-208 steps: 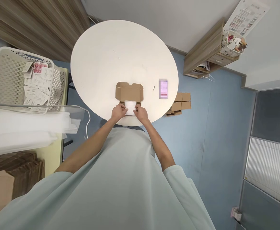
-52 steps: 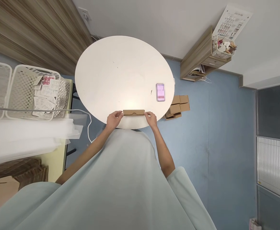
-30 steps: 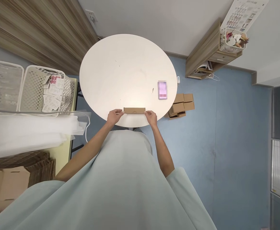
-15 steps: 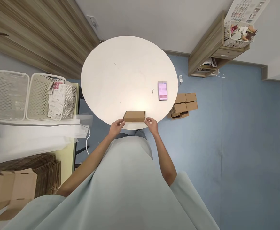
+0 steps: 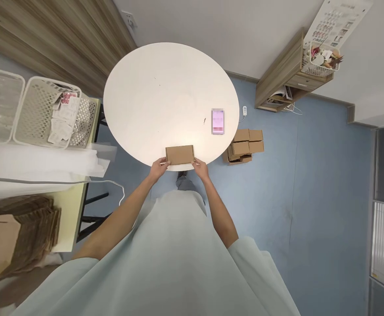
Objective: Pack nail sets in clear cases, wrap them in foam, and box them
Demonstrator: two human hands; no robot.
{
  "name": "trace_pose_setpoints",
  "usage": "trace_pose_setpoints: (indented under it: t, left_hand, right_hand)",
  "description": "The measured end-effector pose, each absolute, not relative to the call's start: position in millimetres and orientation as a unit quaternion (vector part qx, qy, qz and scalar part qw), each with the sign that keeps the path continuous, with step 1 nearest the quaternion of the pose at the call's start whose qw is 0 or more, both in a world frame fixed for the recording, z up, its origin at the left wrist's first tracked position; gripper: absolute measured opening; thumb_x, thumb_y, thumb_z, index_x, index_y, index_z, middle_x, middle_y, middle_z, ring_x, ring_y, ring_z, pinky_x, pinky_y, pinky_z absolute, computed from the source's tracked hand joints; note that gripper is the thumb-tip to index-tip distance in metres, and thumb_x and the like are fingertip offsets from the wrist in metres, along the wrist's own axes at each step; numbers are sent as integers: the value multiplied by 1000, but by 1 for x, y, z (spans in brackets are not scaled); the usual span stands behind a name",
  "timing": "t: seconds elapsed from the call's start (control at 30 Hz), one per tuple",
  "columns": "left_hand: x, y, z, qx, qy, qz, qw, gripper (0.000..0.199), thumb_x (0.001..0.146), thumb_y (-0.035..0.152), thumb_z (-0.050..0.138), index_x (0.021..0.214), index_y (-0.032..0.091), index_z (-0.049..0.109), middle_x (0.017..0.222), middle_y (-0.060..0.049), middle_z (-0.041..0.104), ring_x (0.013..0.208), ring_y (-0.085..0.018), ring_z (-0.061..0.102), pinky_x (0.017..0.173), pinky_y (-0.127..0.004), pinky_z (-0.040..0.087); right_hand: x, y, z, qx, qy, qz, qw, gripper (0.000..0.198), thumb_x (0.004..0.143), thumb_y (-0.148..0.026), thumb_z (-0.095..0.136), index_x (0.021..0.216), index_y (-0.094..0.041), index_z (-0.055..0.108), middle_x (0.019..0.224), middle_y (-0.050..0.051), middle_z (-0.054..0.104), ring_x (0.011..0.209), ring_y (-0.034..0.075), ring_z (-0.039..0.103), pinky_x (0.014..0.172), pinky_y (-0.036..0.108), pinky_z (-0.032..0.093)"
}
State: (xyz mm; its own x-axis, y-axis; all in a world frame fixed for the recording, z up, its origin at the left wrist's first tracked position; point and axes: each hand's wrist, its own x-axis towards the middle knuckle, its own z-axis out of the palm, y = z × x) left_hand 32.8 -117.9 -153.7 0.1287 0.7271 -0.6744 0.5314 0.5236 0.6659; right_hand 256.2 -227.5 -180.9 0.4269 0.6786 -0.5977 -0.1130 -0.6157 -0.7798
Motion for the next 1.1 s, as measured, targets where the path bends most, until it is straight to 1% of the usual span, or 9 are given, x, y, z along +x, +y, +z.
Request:
trace_pose_setpoints:
  t: [0.1,0.2,0.27,0.43,0.53,0.63,0.8,0.97,1.1]
  left_hand:
    - [39,-147,-156,452,656,137,589,42,91,35,76,128,16,71,141,-18,74,129,-34,72,109,-49,61]
    - [52,-188,-157,395,650,193,620,39,93,33,76,128,17,69,138,-18,74,127,-32,73,106,-48,63]
    - [66,-218,-157,360,641,215,643,37,94,30,76,128,17,68,138,-18,74,127,-31,73,105,-47,64]
    - [113,-281,-151,321,615,211,689,32,95,26,74,124,17,66,141,-19,73,132,-31,71,107,-48,63]
    - [141,-302,-144,328,601,194,703,34,90,27,80,119,18,67,138,-19,74,128,-32,73,107,-50,63]
    - [165,-309,-137,364,582,173,706,38,84,28,85,117,19,68,134,-17,76,122,-32,76,107,-52,63]
    - [206,-301,-127,445,551,141,692,41,82,30,83,118,19,68,139,-16,76,120,-31,76,109,-50,61]
    - [266,-283,-122,503,552,80,660,41,82,31,84,118,21,68,138,-15,76,118,-31,77,103,-48,63]
    - [328,-270,-121,512,560,35,650,39,85,26,81,121,21,66,145,-15,72,120,-30,76,103,-46,62]
  right_hand:
    - [268,-246,-174,-734,-181,517,402,50,92,-48,81,134,-20,81,120,7,84,96,24,82,91,40,68]
    - [284,-277,-162,-733,-164,523,402,48,91,-48,83,132,-22,81,125,7,83,93,23,84,84,36,68]
    - [297,-302,-153,-743,-152,517,397,47,90,-45,85,131,-21,82,125,7,83,93,22,84,81,33,67]
    - [336,-368,-123,-773,-128,482,392,43,91,-38,84,129,-19,81,118,8,84,90,20,85,80,30,64]
    - [360,-402,-107,-787,-109,467,388,41,90,-37,84,126,-17,80,113,9,85,88,21,85,77,28,63]
    - [382,-424,-101,-793,-97,454,395,40,89,-43,85,119,-17,79,112,11,85,87,21,85,74,26,62]
    - [419,-439,-107,-793,-87,430,423,48,86,-61,84,109,-19,73,112,12,84,88,25,85,74,31,64]
    - [473,-436,-119,-781,-69,437,441,55,80,-65,88,106,-20,71,103,12,85,89,27,85,79,35,65]
    - [536,-427,-125,-777,-70,447,438,56,80,-67,87,105,-20,70,99,10,84,90,26,84,83,37,65]
